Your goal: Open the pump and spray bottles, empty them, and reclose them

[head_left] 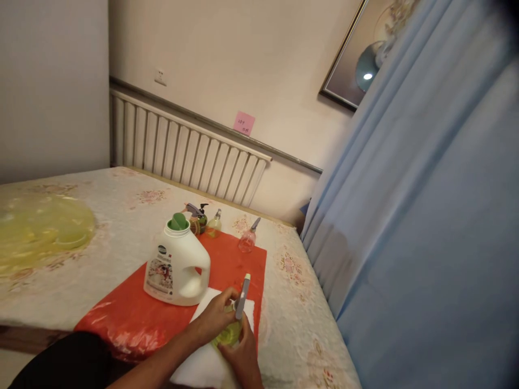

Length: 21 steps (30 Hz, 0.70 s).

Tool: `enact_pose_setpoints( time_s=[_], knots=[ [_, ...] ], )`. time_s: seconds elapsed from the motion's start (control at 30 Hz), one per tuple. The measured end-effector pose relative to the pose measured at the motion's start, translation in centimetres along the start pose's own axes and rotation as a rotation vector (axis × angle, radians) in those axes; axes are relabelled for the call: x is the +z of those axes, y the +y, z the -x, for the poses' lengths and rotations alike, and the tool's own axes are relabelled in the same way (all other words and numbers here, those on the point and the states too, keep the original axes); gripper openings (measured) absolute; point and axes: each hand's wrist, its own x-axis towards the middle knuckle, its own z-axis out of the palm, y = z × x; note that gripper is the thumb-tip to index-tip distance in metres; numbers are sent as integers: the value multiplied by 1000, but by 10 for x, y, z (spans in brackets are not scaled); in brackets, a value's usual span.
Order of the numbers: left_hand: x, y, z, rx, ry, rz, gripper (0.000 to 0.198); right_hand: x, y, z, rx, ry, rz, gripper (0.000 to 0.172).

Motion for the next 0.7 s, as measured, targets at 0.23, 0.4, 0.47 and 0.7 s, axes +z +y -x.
enact_pose_setpoints(
  time_s=[0.23,0.4,0.47,0.7],
  knots=[
    [-5,7,7,30,-52,21,35,0,3,-1,-2,-12,-40,79],
    [-12,14,8,21,-114,-21,26,-1,-2,-1,-13,26,-33,77],
    [-9,13,6,9,-79,-11,22,-2,-6,-1,-30,2,-58,74],
    [1,8,4,4,5,1,19,-3,-12,-1,-56,-39,-94,76]
  ],
)
